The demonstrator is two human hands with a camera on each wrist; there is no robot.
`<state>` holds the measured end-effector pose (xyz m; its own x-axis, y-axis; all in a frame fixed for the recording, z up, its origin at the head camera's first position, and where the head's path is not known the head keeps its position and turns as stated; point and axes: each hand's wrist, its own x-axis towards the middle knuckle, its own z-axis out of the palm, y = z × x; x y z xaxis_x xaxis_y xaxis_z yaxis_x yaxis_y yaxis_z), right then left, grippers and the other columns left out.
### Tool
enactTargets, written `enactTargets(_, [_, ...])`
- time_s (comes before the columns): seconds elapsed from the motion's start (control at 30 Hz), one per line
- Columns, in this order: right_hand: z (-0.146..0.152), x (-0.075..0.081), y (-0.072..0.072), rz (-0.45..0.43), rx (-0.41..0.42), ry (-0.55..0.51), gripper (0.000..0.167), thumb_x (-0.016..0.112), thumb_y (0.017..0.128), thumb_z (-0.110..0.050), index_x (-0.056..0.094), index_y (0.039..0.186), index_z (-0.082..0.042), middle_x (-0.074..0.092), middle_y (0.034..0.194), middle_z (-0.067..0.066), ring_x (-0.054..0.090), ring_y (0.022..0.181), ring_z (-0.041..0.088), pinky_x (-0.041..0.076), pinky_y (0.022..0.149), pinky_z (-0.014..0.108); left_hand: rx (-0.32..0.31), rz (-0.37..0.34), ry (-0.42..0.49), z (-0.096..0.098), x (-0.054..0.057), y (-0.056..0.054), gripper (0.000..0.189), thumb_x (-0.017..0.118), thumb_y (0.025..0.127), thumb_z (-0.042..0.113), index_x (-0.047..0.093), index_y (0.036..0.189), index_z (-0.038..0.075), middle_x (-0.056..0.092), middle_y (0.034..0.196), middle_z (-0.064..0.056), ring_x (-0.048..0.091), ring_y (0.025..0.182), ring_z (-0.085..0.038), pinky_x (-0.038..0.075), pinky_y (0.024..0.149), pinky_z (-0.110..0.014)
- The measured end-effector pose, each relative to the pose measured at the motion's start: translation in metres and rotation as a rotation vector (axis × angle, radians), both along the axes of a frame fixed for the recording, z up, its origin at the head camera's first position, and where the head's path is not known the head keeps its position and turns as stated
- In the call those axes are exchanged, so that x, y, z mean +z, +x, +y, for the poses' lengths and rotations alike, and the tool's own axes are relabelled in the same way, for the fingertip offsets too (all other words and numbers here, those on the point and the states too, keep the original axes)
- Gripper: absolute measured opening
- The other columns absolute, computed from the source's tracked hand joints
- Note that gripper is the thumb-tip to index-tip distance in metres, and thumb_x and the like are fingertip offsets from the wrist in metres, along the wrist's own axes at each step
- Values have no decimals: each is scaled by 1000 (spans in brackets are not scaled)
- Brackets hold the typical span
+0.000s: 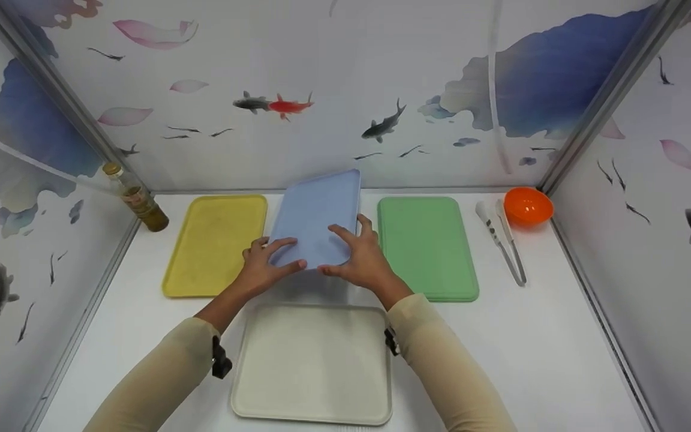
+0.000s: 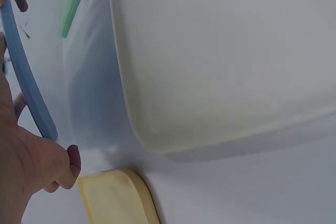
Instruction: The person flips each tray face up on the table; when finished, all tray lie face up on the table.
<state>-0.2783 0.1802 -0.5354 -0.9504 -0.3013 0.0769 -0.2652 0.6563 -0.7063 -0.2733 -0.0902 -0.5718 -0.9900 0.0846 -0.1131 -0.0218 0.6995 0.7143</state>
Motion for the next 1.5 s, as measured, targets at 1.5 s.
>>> enactTargets(1.5, [-10, -68, 1, -131, -2, 329, 102, 100, 79, -46, 53, 164, -12, 31, 170, 42, 22, 161, 65, 10, 127, 85, -189, 35, -483, -8, -34, 5, 104, 89, 81, 71, 50, 167, 27, 38, 172, -31, 16, 168, -57, 5, 131, -80])
